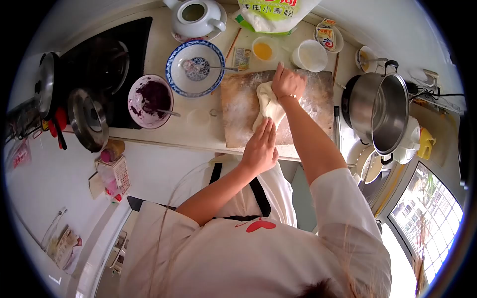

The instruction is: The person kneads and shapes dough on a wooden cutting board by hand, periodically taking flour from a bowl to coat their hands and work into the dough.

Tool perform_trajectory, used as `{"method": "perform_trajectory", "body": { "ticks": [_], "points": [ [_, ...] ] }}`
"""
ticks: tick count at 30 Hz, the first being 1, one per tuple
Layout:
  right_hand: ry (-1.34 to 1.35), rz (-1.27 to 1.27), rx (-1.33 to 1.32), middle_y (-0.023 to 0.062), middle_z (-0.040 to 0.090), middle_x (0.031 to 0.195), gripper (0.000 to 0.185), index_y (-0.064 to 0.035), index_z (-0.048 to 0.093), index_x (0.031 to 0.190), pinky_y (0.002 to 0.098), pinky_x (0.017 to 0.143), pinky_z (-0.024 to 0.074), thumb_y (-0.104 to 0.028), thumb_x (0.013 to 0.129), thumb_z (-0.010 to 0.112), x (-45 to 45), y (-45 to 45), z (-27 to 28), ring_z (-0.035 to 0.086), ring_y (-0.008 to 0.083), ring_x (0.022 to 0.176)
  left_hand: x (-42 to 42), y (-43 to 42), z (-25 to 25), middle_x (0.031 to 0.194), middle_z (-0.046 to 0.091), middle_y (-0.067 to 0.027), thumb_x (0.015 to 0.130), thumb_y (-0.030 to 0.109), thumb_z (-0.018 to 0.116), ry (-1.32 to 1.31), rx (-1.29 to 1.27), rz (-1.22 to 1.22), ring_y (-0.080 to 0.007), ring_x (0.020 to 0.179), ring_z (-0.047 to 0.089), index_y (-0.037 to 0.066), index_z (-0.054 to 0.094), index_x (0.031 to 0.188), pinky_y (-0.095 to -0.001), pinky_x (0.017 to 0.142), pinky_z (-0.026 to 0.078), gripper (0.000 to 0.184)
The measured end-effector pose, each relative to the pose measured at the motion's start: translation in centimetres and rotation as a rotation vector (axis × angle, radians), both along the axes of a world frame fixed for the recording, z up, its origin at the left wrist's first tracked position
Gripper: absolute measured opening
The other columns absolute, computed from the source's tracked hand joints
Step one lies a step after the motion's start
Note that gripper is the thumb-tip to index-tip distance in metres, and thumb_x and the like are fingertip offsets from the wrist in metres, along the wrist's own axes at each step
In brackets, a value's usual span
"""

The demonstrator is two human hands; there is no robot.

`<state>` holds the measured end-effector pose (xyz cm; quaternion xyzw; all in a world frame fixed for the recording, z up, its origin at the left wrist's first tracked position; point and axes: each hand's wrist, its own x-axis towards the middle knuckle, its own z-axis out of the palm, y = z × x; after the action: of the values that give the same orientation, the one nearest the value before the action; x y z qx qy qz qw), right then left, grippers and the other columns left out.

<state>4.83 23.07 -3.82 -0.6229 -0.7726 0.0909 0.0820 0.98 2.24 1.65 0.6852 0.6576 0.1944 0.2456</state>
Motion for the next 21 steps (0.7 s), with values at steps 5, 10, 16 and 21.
{"method": "perform_trajectory", "body": {
  "ticks": [5,10,16,21],
  "points": [
    [0.667,-0.269,-0.587,0.0173,0.072,0.075,0.074,-0.0078,0.075,0.072,0.0407,0.085,0.051,-0.054,0.103,0.027,2.6,0.5,-0.1,0.07,0.0329,0.079,-0.3,-0.5,-1.4,0.147,0.047,-0.023,0.081,0.012,0.063,-0.11,-0.045,0.092,-0.0313,0.143,0.038,-0.01,0.049,0.136,-0.0358,0.119,0.031,0.061],
    [0.28,0.075,-0.392,0.0203,0.071,0.076,0.057,-0.0086,0.071,0.074,0.0481,0.07,0.0542,-0.051,0.1,0.043,4.3,-5.1,4.9,0.069,0.0383,0.071,-0.2,-1.0,-2.0,0.145,0.049,-0.0215,0.083,0.006,0.06,-0.086,0.035,0.093,-0.0298,0.142,0.04,-0.007,0.049,0.137,-0.0363,0.114,0.038,0.057],
    [0.015,0.15,-0.251,0.0204,0.068,0.104,0.036,-0.0088,0.058,0.113,0.052,0.082,0.0504,-0.04,0.097,0.05,1.6,-9.9,5.7,0.066,0.0391,0.094,0.0,-1.8,-1.2,0.141,0.049,-0.0234,0.08,0.002,0.061,-0.155,-0.063,0.147,-0.0332,0.134,0.047,-0.004,0.051,0.135,-0.0386,0.109,0.044,0.056],
    [-0.09,0.614,0.117,0.016,0.052,0.132,0.045,-0.0118,0.056,0.131,0.0553,0.107,0.0323,-0.036,0.093,0.051,0.8,-9.2,3.4,0.047,0.0337,0.126,0.1,-2.7,-1.5,0.142,0.047,-0.0243,0.077,0.002,0.063,-0.109,-0.018,0.096,-0.0365,0.137,0.042,-0.007,0.05,0.133,-0.0389,0.11,0.042,0.058]
  ]
}}
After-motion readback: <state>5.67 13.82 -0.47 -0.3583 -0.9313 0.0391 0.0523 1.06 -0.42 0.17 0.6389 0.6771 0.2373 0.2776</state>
